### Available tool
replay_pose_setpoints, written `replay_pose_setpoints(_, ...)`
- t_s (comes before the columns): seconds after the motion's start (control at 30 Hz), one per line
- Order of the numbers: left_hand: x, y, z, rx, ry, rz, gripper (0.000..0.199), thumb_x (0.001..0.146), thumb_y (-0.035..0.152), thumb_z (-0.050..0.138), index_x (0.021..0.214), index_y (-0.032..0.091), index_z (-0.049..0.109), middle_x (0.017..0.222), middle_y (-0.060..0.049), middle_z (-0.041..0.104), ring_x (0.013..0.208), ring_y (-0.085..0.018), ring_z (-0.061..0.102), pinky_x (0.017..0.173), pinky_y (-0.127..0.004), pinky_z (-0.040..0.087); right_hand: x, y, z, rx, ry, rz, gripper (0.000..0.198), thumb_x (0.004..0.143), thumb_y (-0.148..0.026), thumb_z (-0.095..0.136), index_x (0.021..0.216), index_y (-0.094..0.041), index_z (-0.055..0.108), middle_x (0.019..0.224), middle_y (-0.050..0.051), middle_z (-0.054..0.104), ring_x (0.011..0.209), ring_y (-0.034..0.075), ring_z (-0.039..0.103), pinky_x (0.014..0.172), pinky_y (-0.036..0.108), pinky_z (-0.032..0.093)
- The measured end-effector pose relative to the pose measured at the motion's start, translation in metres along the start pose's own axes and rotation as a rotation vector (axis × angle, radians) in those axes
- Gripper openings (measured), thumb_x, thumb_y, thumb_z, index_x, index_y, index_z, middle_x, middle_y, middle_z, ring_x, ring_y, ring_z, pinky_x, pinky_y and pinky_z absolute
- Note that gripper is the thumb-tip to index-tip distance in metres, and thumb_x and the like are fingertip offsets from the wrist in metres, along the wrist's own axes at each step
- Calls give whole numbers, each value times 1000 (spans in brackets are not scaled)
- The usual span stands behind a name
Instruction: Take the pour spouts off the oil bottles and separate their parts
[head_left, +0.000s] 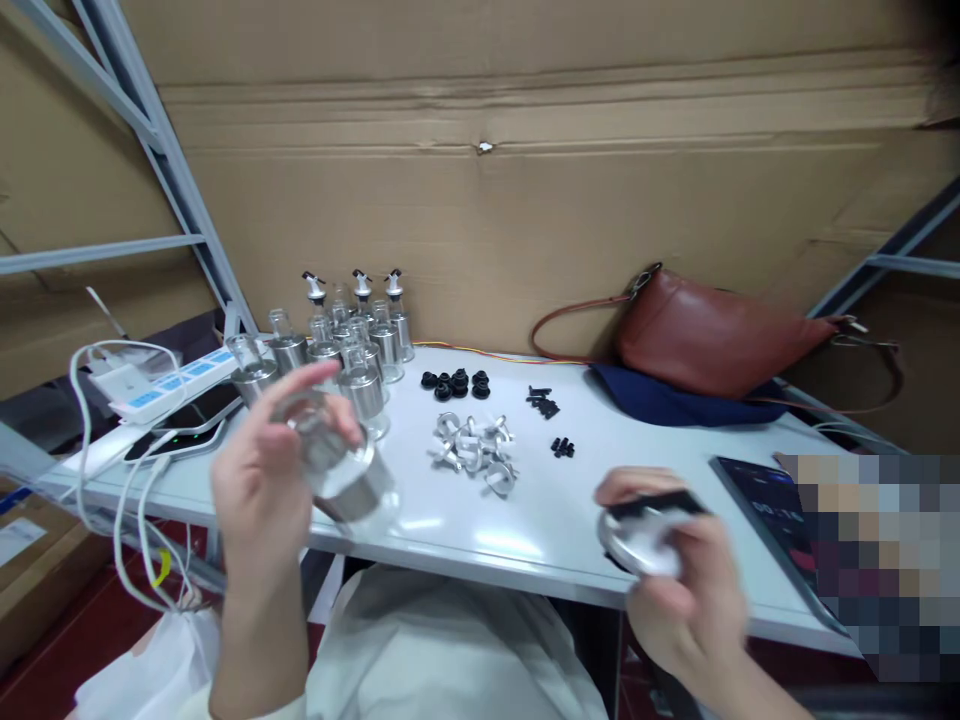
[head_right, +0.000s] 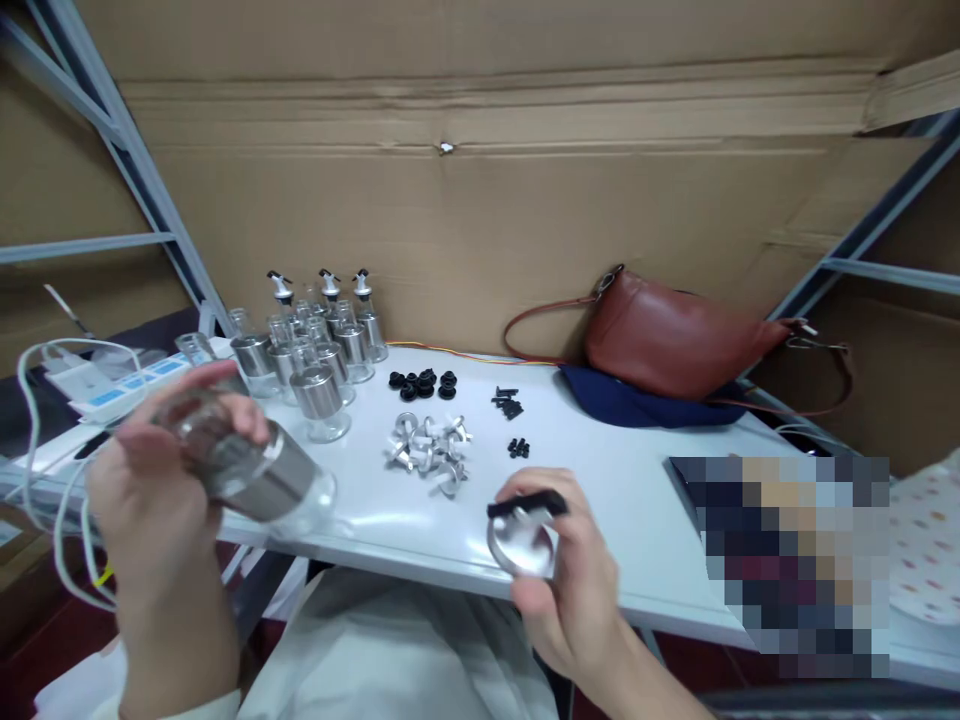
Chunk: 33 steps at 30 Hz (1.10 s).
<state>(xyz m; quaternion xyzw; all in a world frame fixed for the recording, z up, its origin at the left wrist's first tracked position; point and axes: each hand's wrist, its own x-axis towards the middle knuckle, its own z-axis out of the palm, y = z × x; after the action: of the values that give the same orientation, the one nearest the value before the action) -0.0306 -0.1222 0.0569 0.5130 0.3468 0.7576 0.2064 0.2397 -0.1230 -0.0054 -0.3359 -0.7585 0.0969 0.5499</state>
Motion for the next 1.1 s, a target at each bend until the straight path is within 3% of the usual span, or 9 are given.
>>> replay_pose_setpoints(0.1, 29, -8, -24, 213, 152, 130, 31, 87, 49, 52, 102, 24, 64, 71, 5, 60, 65, -9, 58, 64, -27, 46, 0, 12, 18, -15, -238, 202, 28, 97, -44, 27, 90, -23, 45, 77, 4, 58, 64, 17, 56, 57, 29, 44)
replay_pose_setpoints(0.2, 50, -29, -44, 364, 207, 101, 26, 91, 45, 47, 108, 28, 59, 79, 9, 62, 83, -12, 63, 72, -29, 44, -3, 21, 24, -7, -383, 372, 32, 98, -42, 25, 89, -22, 47, 79, 3, 59, 67, 16, 56, 62, 28, 45)
replay_pose_setpoints(0.43, 85, -91, -59, 598, 319, 26, 38, 88, 47, 47, 113, 19, 54, 82, -1, 63, 81, -17, 63, 85, -34, 46, -4, 25, 20, 54, -391, 429, 34, 97, -47, 27, 91, -21, 49, 76, 2, 56, 70, 17, 55, 62, 27, 44)
replay_pose_setpoints(0.6, 96, -112, -62, 743, 305, -10, 37, 90, 38, 44, 118, 15, 51, 88, -6, 64, 86, -19, 62, 88, -36, 46, -6, 28, 20, 74, -385, 460, 37, 96, -49, 27, 89, -20, 49, 82, 4, 57, 76, 18, 55, 62, 27, 42)
replay_pose_setpoints(0.8, 91, -109, -55, 858, 198, 0, 44, 86, 30, 50, 127, 15, 44, 114, -12, 58, 110, -24, 55, 99, -40, 39, -9, 34, 22, 114, -342, 326, 28, 98, -39, 31, 92, -21, 52, 88, 4, 53, 81, 16, 54, 72, 25, 42)
replay_pose_setpoints(0.9, 64, -92, -33, 869, 263, 146, 57, 80, 24, 58, 131, 14, 37, 133, -16, 43, 127, -27, 39, 108, -40, 30, -10, 36, 23, 123, -332, 302, 23, 98, -34, 33, 95, -22, 53, 90, 4, 53, 82, 15, 54, 73, 24, 42)
replay_pose_setpoints(0.97, 33, -81, -9, 720, 317, 265, 50, 84, 25, 53, 130, 18, 37, 133, -14, 40, 125, -25, 41, 101, -37, 38, -10, 36, 23, 124, -320, 290, 21, 98, -32, 34, 95, -22, 53, 90, 4, 53, 81, 15, 54, 72, 23, 42)
replay_pose_setpoints(1.03, -4, -74, 17, 483, 126, 241, 40, 89, 30, 48, 127, 21, 37, 120, -10, 48, 112, -21, 51, 90, -33, 46, -10, 36, 23, 131, -302, 270, 19, 97, -31, 36, 94, -22, 52, 89, 3, 53, 81, 14, 54, 72, 23, 42)
replay_pose_setpoints(1.1, -36, -72, 40, 345, -313, 33, 41, 90, 35, 48, 128, 23, 37, 116, -9, 51, 107, -20, 54, 84, -32, 49, -11, 36, 23, 143, -276, 256, 15, 96, -31, 40, 93, -22, 52, 89, 3, 54, 80, 14, 54, 72, 22, 43)
